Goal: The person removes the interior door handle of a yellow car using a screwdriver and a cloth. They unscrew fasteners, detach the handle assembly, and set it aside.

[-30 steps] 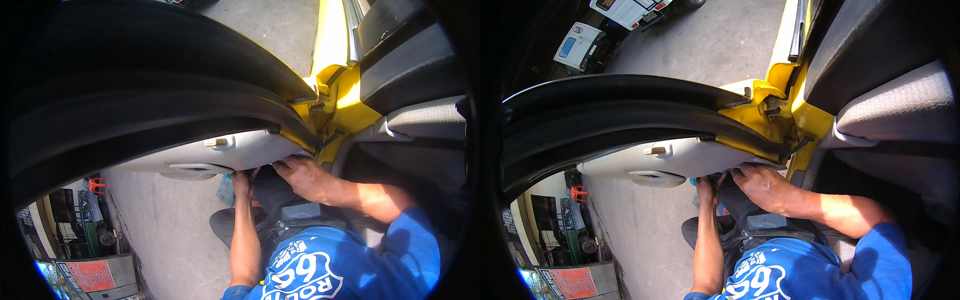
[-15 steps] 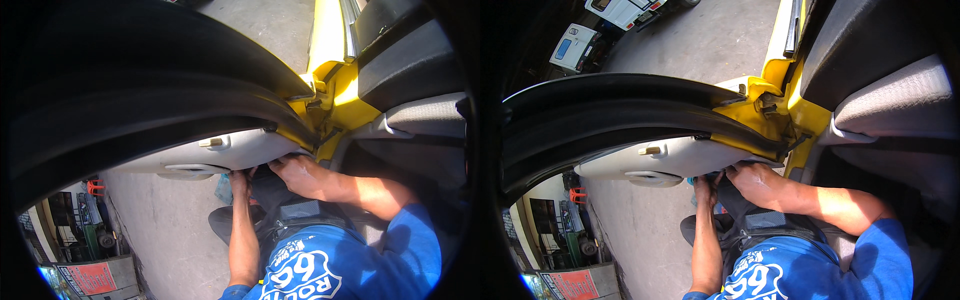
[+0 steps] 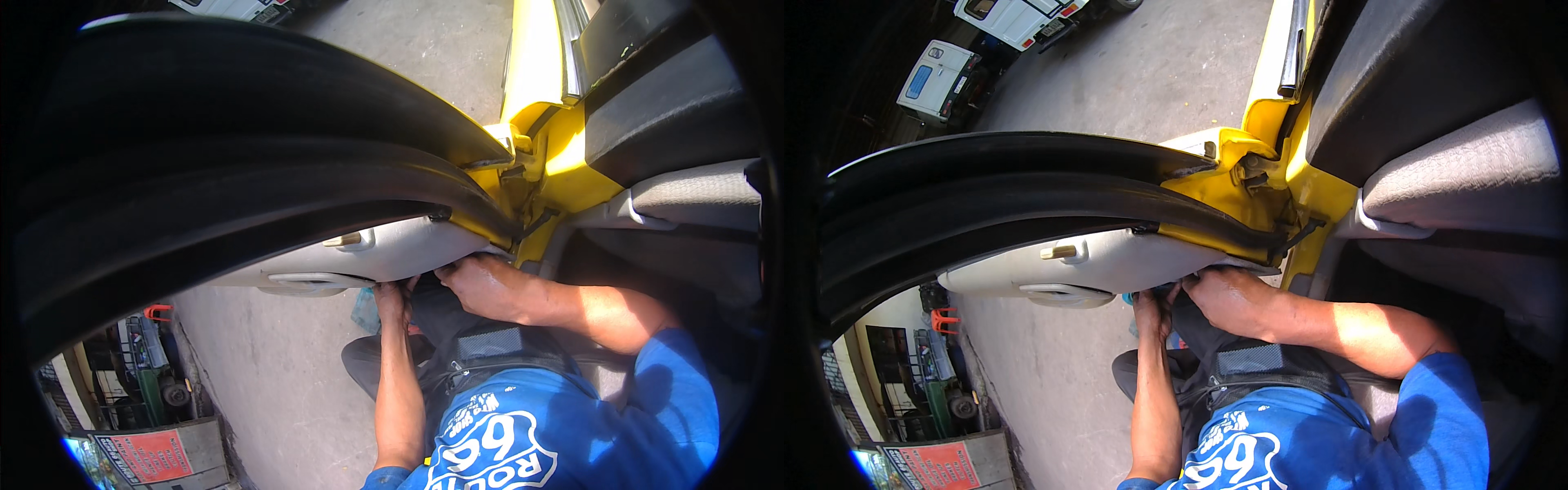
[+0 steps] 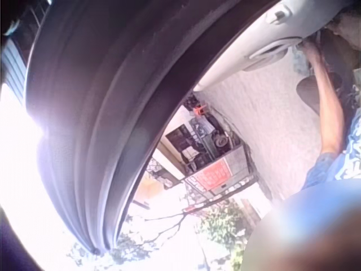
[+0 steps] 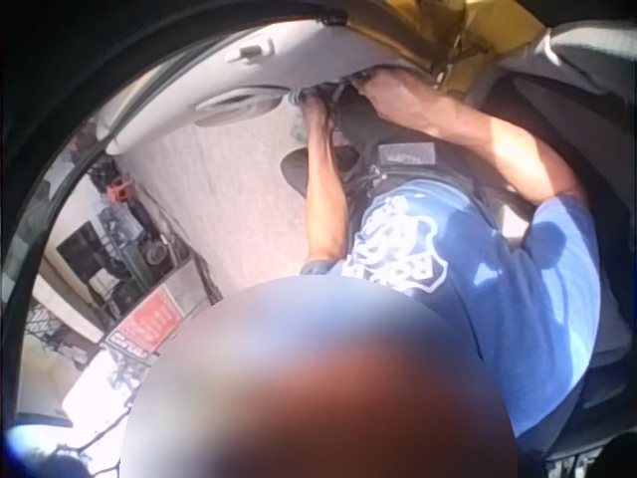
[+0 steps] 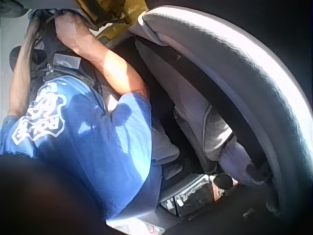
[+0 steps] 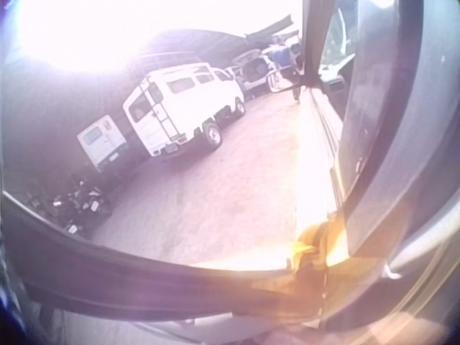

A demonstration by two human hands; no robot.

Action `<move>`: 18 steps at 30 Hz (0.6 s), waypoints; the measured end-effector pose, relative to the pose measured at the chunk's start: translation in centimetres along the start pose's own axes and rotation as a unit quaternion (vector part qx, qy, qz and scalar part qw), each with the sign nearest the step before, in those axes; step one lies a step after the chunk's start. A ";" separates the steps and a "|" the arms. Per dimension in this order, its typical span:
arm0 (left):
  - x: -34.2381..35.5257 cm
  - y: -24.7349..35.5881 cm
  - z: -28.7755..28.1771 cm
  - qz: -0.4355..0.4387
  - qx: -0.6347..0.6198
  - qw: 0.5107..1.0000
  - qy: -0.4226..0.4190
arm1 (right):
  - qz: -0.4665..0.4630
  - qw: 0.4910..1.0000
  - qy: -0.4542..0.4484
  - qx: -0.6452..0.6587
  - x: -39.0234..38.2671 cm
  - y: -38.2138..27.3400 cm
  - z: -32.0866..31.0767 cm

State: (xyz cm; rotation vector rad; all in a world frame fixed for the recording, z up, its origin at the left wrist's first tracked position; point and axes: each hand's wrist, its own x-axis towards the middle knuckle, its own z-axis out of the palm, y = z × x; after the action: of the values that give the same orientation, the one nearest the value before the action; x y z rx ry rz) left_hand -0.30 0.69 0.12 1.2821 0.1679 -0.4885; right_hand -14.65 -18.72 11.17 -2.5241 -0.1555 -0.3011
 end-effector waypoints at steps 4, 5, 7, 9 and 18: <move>0.4 -0.3 -1.0 -0.001 -0.018 1.000 -0.021 | -0.018 0.999 0.007 -0.026 0.2 0.2 0.6; 0.4 -0.2 -1.3 -0.010 -0.018 0.999 -0.027 | -0.030 0.999 0.015 -0.040 0.3 0.3 0.8; 0.1 0.1 -1.9 -0.044 -0.031 0.998 -0.045 | -0.044 0.998 0.025 -0.048 0.4 0.4 1.0; -0.6 0.2 -2.1 -0.055 -0.059 0.995 -0.064 | -0.032 0.999 0.021 -0.032 0.4 0.3 1.0; -1.6 0.0 0.0 -0.066 -0.121 0.990 -0.038 | 0.022 0.996 -0.010 0.089 0.9 -1.0 -0.2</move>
State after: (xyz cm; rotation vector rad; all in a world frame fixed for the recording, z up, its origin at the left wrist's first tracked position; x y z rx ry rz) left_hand -1.66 1.12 0.74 1.0183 0.2414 -0.6116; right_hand -14.00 -18.00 12.11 -2.3521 -0.1289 -0.2341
